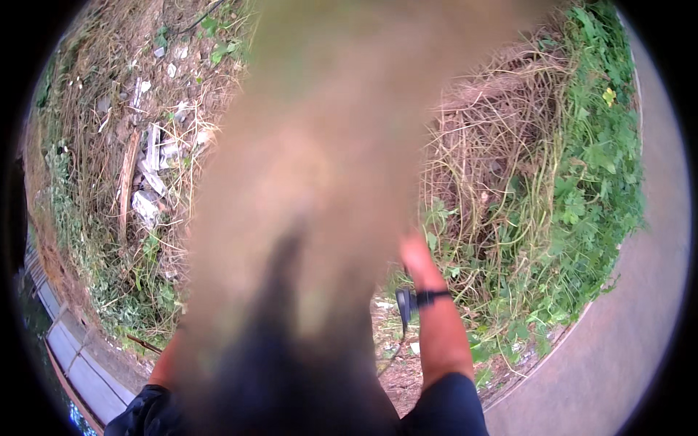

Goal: The person uses a hook-like tool to pull pieces of wood out of overgrown vegetation on the ground and then picks them up by hand.

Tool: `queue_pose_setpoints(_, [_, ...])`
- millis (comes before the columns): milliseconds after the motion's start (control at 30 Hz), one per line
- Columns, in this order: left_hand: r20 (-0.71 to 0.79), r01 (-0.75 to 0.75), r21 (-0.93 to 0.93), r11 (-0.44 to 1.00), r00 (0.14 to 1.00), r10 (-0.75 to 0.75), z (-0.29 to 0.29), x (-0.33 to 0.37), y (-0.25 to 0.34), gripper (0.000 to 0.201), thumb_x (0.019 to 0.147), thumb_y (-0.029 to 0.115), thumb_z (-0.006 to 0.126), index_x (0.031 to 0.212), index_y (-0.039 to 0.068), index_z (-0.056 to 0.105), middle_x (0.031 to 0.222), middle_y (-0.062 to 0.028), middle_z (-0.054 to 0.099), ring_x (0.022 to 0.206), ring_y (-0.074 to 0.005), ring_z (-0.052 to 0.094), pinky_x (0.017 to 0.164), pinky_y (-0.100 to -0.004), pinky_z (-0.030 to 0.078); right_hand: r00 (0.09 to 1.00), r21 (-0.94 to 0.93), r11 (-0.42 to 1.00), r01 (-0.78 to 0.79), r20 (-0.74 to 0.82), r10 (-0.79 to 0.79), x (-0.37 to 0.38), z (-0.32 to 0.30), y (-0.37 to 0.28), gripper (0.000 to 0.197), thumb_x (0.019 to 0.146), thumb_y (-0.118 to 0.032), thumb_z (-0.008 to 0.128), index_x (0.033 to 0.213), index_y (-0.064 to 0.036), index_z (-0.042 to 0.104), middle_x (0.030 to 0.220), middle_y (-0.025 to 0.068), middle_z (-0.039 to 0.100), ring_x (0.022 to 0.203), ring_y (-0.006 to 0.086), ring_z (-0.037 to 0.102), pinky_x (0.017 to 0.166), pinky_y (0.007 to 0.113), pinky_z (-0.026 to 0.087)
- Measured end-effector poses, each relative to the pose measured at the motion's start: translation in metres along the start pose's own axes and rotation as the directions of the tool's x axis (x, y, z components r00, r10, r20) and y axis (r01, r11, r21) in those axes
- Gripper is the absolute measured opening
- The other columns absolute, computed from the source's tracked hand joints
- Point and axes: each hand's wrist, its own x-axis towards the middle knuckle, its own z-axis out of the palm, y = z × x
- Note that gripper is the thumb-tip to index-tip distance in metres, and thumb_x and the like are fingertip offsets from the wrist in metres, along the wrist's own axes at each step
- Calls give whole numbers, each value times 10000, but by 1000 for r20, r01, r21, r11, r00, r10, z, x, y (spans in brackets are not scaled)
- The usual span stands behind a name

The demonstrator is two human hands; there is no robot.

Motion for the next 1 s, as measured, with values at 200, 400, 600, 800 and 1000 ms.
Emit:
queue_pose_setpoints(200, [108,-94,140,986,991,79,35,-22,66,343,941,228,537,1164,-33,528,846,-107,638,632,-154,603,569,-284,489,912,-428,891,-151,-409,-42,-221,-139,140,353,918,-350,568,958,0,592,694,146,589,634,273,558,607,398,443])
queue_pose_setpoints(400, [184,-187,253,949,972,142,64,-21,102,333,940,240,539,1133,-31,537,837,-99,641,627,-146,600,568,-278,485,503,-244,674,-697,-836,218,-344,-210,310,487,919,-405,527,1050,62,576,891,307,638,882,467,612,775,490,483])
queue_pose_setpoints(600, [203,-397,355,846,916,345,100,12,153,324,933,241,556,1094,-41,557,829,-103,648,641,-147,610,572,-278,499,531,348,920,-178,-753,388,-287,-191,307,400,954,-439,508,816,-65,476,520,-6,380,366,115,361,327,301,284])
queue_pose_setpoints(800, [186,-459,448,767,887,422,139,39,216,324,921,222,574,1118,-35,564,818,-93,648,633,-135,611,581,-270,501,560,155,977,-147,-801,212,-232,-110,219,377,964,-382,507,937,-6,517,601,-2,426,519,116,394,468,303,329])
queue_pose_setpoints(1000, [252,-456,391,799,888,384,155,32,218,341,921,242,581,1119,-35,562,819,-87,649,648,-131,603,578,-274,493,718,129,989,-76,-681,144,-156,-70,207,322,958,-368,531,876,-58,507,596,-45,406,509,68,367,446,254,292])
